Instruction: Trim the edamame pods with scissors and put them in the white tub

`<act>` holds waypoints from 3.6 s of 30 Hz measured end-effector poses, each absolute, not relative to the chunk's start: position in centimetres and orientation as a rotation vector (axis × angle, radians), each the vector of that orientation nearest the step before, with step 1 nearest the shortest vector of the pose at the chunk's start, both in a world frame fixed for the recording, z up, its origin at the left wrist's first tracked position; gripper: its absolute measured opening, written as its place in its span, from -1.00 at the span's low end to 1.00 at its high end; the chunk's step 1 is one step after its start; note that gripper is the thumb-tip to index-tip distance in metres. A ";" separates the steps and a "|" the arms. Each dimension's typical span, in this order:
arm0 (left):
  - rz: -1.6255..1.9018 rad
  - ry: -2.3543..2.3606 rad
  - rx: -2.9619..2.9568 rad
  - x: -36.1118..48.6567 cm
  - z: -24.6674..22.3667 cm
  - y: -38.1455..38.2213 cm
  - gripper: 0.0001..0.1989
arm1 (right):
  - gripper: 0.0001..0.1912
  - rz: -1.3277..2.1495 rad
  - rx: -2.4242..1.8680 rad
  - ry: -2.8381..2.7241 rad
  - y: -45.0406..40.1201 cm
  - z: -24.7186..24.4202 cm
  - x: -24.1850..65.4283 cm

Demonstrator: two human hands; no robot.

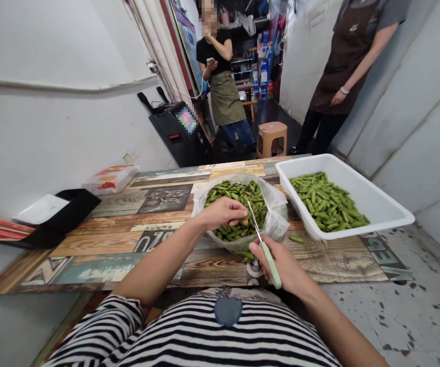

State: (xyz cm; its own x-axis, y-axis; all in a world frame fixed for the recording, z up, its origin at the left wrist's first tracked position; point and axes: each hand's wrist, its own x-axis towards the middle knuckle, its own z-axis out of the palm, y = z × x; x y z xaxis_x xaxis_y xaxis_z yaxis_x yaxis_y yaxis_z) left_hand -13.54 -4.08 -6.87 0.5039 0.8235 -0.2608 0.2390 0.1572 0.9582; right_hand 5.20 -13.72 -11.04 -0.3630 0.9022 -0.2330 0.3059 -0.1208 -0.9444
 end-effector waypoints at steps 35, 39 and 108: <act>0.794 0.937 0.974 -13.2 -8.0 -5.6 -0.79 | -0.52 1.687 -1.395 -1.295 -13.8 -11.6 4.6; 1.021 0.923 0.782 -16.1 -6.1 -2.6 -0.85 | -0.50 1.788 -1.252 -1.183 -14.2 -11.3 4.7; 0.894 1.027 0.976 -11.6 -8.6 -6.8 -0.70 | -0.48 1.694 -1.336 -1.332 -13.6 -11.4 4.4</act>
State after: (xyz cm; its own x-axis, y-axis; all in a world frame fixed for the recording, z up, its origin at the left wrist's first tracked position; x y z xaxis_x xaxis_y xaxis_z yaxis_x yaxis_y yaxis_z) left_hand -11.58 -6.84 -8.63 0.2702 0.9251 -0.2667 -0.1364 0.3110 0.9406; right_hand 4.42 -13.61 -11.36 -0.3161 0.8849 -0.3422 0.1242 -0.3190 -0.9396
